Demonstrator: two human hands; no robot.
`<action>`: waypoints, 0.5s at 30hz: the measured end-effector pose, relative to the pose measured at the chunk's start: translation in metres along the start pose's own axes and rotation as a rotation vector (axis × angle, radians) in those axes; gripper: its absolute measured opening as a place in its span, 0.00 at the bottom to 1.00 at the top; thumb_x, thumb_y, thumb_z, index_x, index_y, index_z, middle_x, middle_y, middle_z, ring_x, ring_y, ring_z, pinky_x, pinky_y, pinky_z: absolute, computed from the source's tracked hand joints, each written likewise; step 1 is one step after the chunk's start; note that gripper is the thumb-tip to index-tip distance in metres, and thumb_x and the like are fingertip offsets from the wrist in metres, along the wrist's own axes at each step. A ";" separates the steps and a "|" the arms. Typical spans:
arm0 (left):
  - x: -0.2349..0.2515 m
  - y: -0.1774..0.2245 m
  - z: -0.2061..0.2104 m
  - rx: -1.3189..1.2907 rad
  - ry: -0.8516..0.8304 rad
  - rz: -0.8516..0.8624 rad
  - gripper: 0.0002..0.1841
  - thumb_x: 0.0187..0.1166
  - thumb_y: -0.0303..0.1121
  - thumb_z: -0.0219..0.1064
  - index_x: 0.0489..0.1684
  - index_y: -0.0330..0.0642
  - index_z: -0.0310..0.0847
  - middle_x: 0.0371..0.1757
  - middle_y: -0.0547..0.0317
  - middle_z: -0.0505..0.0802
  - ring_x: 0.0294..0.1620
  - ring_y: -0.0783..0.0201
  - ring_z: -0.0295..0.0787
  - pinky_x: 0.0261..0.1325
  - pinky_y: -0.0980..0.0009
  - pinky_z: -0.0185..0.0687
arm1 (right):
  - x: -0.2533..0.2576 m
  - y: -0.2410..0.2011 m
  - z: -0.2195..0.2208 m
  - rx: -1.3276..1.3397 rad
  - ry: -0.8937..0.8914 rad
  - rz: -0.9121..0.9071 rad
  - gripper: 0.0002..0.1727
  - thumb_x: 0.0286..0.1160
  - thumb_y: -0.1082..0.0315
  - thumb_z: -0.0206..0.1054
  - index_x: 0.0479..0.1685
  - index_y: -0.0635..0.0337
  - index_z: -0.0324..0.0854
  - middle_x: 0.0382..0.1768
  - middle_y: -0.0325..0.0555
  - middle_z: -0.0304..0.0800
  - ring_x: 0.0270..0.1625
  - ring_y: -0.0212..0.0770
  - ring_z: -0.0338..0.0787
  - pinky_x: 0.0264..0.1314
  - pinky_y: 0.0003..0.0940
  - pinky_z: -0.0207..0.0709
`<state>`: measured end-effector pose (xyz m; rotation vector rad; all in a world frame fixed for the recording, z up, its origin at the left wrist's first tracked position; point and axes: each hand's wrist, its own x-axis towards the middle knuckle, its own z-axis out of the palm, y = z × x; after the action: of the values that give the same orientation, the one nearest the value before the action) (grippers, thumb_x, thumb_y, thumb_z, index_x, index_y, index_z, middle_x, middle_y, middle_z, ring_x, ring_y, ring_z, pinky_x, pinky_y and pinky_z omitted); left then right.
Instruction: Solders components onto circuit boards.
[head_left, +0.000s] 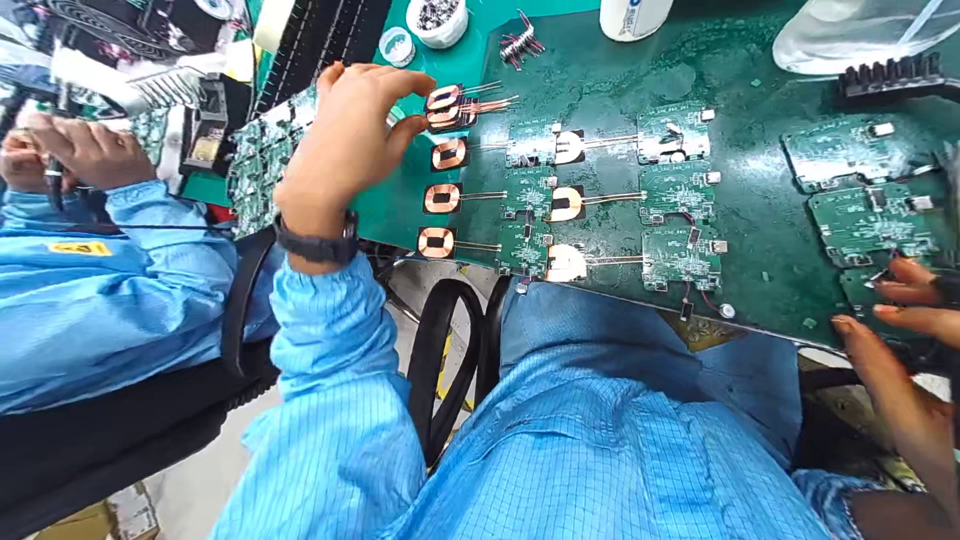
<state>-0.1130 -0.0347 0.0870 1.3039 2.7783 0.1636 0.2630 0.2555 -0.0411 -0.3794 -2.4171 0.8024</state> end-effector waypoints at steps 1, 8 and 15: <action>0.013 -0.004 -0.002 0.019 -0.090 -0.046 0.19 0.84 0.27 0.63 0.72 0.34 0.81 0.71 0.33 0.86 0.78 0.28 0.74 0.81 0.21 0.41 | 0.002 -0.002 0.003 0.003 0.006 -0.024 0.13 0.82 0.65 0.69 0.52 0.67 0.84 0.54 0.71 0.88 0.69 0.53 0.87 0.72 0.39 0.77; 0.074 -0.021 0.007 0.033 -0.283 -0.058 0.25 0.74 0.26 0.75 0.73 0.35 0.81 0.76 0.29 0.80 0.79 0.26 0.71 0.74 0.18 0.53 | 0.023 -0.037 0.022 0.055 -0.029 -0.167 0.10 0.83 0.63 0.68 0.53 0.57 0.83 0.52 0.61 0.88 0.62 0.46 0.87 0.64 0.28 0.77; 0.081 -0.023 0.003 -0.036 -0.315 -0.063 0.16 0.73 0.25 0.77 0.57 0.31 0.89 0.63 0.29 0.88 0.67 0.29 0.83 0.73 0.31 0.68 | 0.028 -0.031 0.020 0.046 -0.058 -0.214 0.10 0.84 0.59 0.68 0.54 0.54 0.82 0.54 0.59 0.89 0.66 0.46 0.87 0.70 0.30 0.76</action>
<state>-0.1817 0.0136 0.0797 1.1215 2.5334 0.0034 0.2266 0.2339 -0.0235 -0.0785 -2.4357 0.7814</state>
